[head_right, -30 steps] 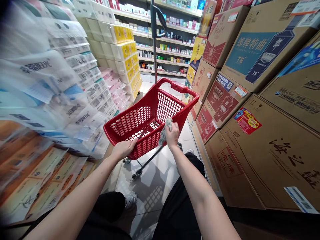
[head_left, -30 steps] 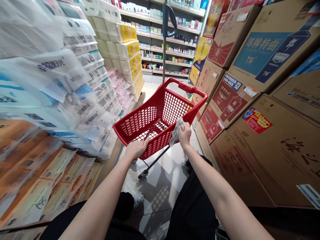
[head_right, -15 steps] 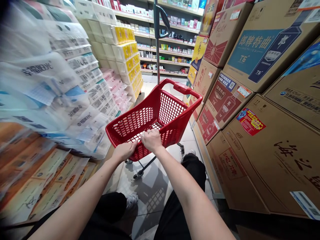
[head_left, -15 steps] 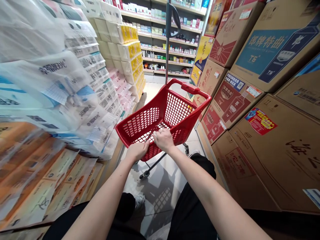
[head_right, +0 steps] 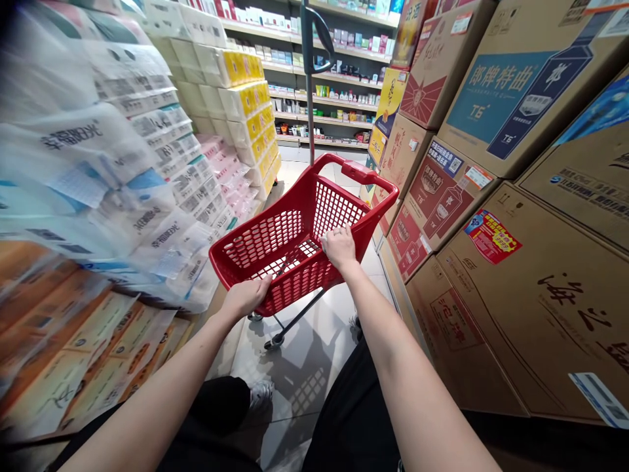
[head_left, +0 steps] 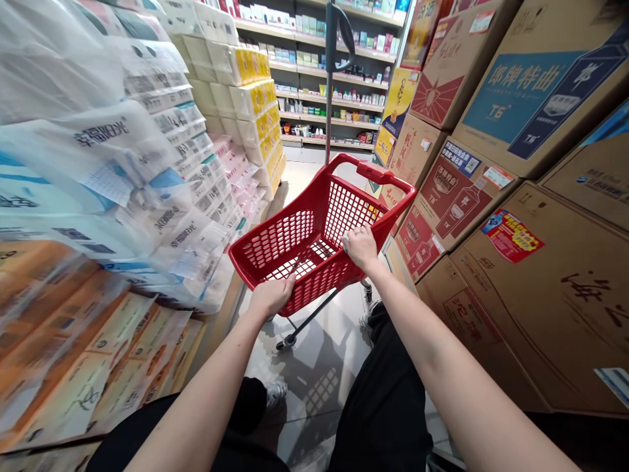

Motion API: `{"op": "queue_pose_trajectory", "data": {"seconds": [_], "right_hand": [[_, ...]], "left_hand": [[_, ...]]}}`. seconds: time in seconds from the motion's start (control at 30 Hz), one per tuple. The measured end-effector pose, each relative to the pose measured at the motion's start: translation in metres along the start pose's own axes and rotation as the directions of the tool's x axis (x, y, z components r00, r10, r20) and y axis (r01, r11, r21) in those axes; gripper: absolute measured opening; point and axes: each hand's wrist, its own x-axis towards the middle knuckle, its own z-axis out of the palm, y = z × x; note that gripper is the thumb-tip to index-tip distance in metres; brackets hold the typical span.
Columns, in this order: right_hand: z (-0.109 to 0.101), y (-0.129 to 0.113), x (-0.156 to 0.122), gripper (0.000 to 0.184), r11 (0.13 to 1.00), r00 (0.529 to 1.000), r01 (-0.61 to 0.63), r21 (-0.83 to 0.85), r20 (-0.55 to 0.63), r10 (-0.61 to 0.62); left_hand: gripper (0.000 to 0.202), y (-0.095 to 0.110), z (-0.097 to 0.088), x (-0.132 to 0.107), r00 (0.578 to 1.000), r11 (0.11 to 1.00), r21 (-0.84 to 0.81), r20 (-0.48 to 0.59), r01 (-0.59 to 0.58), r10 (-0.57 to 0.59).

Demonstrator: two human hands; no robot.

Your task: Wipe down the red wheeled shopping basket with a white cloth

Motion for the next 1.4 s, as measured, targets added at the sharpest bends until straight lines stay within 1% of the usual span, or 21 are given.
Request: {"op": "queue_pose_trajectory", "data": {"seconds": [0.03, 0.2, 0.27, 0.3, 0.37, 0.43, 0.5, 0.57, 0.67, 0.73, 0.8, 0.87, 0.93, 0.97, 1.07, 1.17, 1.23, 1.3, 1.4], "right_hand": [[0.002, -0.011, -0.002, 0.041, 1.000, 1.000, -0.010, 0.004, 0.007, 0.010], [0.014, -0.074, -0.023, 0.041, 0.995, 0.998, 0.060, 0.086, 0.006, -0.060], [0.016, -0.088, -0.032, 0.043, 0.991, 0.997, 0.080, 0.111, 0.000, -0.081], [0.016, -0.091, -0.035, 0.044, 0.987, 0.995, 0.101, 0.123, -0.002, -0.101], [0.015, -0.088, -0.037, 0.046, 0.976, 0.986, 0.163, 0.141, 0.000, -0.165], [0.014, -0.077, -0.034, 0.047, 0.960, 0.970, 0.236, 0.151, 0.026, -0.242], [0.013, -0.062, -0.025, 0.049, 0.953, 0.957, 0.267, 0.143, 0.074, -0.279], [0.011, -0.047, -0.015, 0.048, 0.968, 0.965, 0.225, 0.113, 0.114, -0.238], [0.011, -0.031, -0.002, 0.048, 0.988, 0.980, 0.140, 0.062, 0.132, -0.147], [0.011, -0.024, 0.003, 0.050, 0.993, 0.984, 0.114, 0.039, 0.131, -0.119], [0.012, -0.019, 0.007, 0.051, 0.994, 0.984, 0.104, 0.032, 0.141, -0.108], [0.014, -0.015, 0.012, 0.051, 0.994, 0.981, 0.095, 0.044, 0.164, -0.101], [0.016, -0.014, 0.015, 0.051, 0.996, 0.981, 0.073, 0.056, 0.178, -0.082], [0.017, -0.014, 0.016, 0.050, 0.997, 0.982, 0.058, 0.057, 0.174, -0.067], [0.021, -0.020, 0.014, 0.048, 0.999, 0.993, -0.001, 0.047, 0.115, -0.005], [0.026, -0.037, 0.002, 0.042, 0.997, 0.999, -0.041, 0.067, 0.020, 0.040], [0.028, -0.055, -0.011, 0.041, 0.992, 0.997, -0.067, 0.103, -0.020, 0.070], [0.030, -0.077, -0.026, 0.041, 0.985, 0.995, -0.092, 0.149, -0.019, 0.096], [0.031, -0.109, -0.048, 0.036, 0.972, 0.992, -0.114, 0.207, -0.030, 0.123]], "left_hand": [[0.086, 0.001, 0.000, 0.002, 1.000, 1.000, -0.004, 0.003, 0.005, -0.005], [0.085, 0.009, 0.000, 0.006, 0.999, 0.999, 0.002, -0.006, 0.036, -0.036], [0.085, 0.012, 0.001, 0.005, 0.999, 0.999, 0.004, -0.014, 0.044, -0.044], [0.085, 0.012, 0.001, 0.004, 0.999, 0.999, 0.000, -0.013, 0.050, -0.050], [0.085, 0.013, 0.002, 0.002, 0.998, 0.998, -0.014, -0.012, 0.061, -0.061], [0.086, 0.015, 0.002, -0.001, 0.998, 0.998, -0.024, -0.005, 0.057, -0.057], [0.084, 0.016, 0.002, -0.004, 1.000, 0.999, -0.033, 0.005, 0.022, -0.022], [0.080, 0.018, 0.001, -0.007, 0.999, 0.998, -0.049, 0.019, -0.042, 0.043], [0.070, 0.017, -0.002, -0.009, 0.982, 0.980, -0.060, 0.021, -0.188, 0.189], [0.066, 0.013, -0.004, -0.008, 0.958, 0.958, -0.016, 0.022, -0.286, 0.286], [0.067, 0.006, -0.006, -0.003, 0.938, 0.934, 0.088, 0.038, -0.346, 0.344], [0.069, 0.000, -0.008, 0.002, 0.935, 0.908, 0.221, 0.061, -0.355, 0.350], [0.067, -0.002, -0.008, 0.007, 0.949, 0.897, 0.315, 0.049, -0.309, 0.310], [0.066, -0.001, -0.007, 0.009, 0.958, 0.899, 0.337, 0.032, -0.279, 0.285], [0.064, 0.004, -0.003, 0.012, 0.968, 0.908, 0.351, -0.011, -0.230, 0.250], [0.062, 0.007, 0.003, 0.014, 0.961, 0.896, 0.373, -0.032, -0.242, 0.273], [0.059, 0.006, 0.006, 0.015, 0.960, 0.898, 0.374, -0.060, -0.233, 0.274], [0.058, 0.005, 0.007, 0.015, 0.960, 0.904, 0.364, -0.080, -0.224, 0.269], [0.057, 0.005, 0.006, 0.012, 0.958, 0.901, 0.368, -0.079, -0.229, 0.276]]}}
